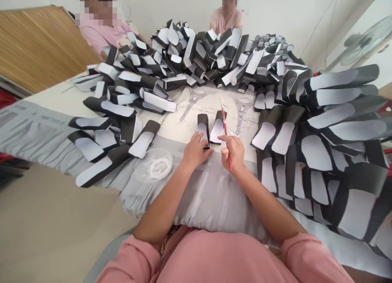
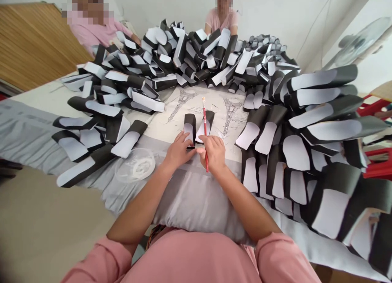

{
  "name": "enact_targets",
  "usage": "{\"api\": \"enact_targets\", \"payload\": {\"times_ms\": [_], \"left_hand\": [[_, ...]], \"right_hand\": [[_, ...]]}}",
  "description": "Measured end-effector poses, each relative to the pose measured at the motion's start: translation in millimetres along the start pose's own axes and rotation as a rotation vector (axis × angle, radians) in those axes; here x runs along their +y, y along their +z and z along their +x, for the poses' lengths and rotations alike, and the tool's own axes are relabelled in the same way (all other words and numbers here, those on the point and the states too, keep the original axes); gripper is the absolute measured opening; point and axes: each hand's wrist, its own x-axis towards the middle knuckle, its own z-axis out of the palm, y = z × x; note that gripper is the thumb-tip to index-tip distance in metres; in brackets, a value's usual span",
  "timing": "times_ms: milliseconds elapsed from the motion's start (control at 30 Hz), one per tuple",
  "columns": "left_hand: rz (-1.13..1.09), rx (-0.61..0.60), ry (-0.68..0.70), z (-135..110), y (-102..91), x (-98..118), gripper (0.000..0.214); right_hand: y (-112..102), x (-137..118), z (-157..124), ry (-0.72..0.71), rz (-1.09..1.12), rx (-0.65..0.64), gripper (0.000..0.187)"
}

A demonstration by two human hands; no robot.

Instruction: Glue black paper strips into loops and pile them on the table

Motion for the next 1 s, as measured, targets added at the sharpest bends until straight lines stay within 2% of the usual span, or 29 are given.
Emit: {"api": "enact_targets", "payload": {"times_ms": [200, 300, 500, 567, 633, 733, 900, 1000], "left_hand": [[-0.007, 0.014, -0.038, 5, -0.1, -4, 0.013], [-0.025, 0.04, -0.06, 6, 0.8, -9, 0.01], [-0.059, 0.072, -0.091, 8, 4.1, -12, 0.014], [-0.054, 0.077, -0.087, 8, 5.0, -13, 0.021], [-0.046, 0.091, -0.082, 8, 5.6, -14, 0.027], [-0.036, 0.104, -0.067, 9, 5.3, -16, 0.034], [-0.038, 0.086, -0.094, 10, 3.3, -20, 0.039], [-0.048, 0.089, -0.108, 11, 3.4, -22, 0.042]], "right_hand": [[-8, -16, 16, 0.325, 0.376, 0.153, 0.059], [-11, -22, 24, 0.427, 0.439, 0.2, 0.044], [-10, -22, 26, 0.734, 0.551, 0.338, 0.022], [-8, -19, 24, 0.775, 0.629, 0.34, 0.023], [-4, -17, 20, 0.78, 0.738, 0.295, 0.033], [4, -18, 12, 0.784, 0.845, 0.234, 0.035], [23, -27, -1, 0.868, 0.745, 0.257, 0.022], [27, -27, -5, 0.931, 0.688, 0.301, 0.027]]}}
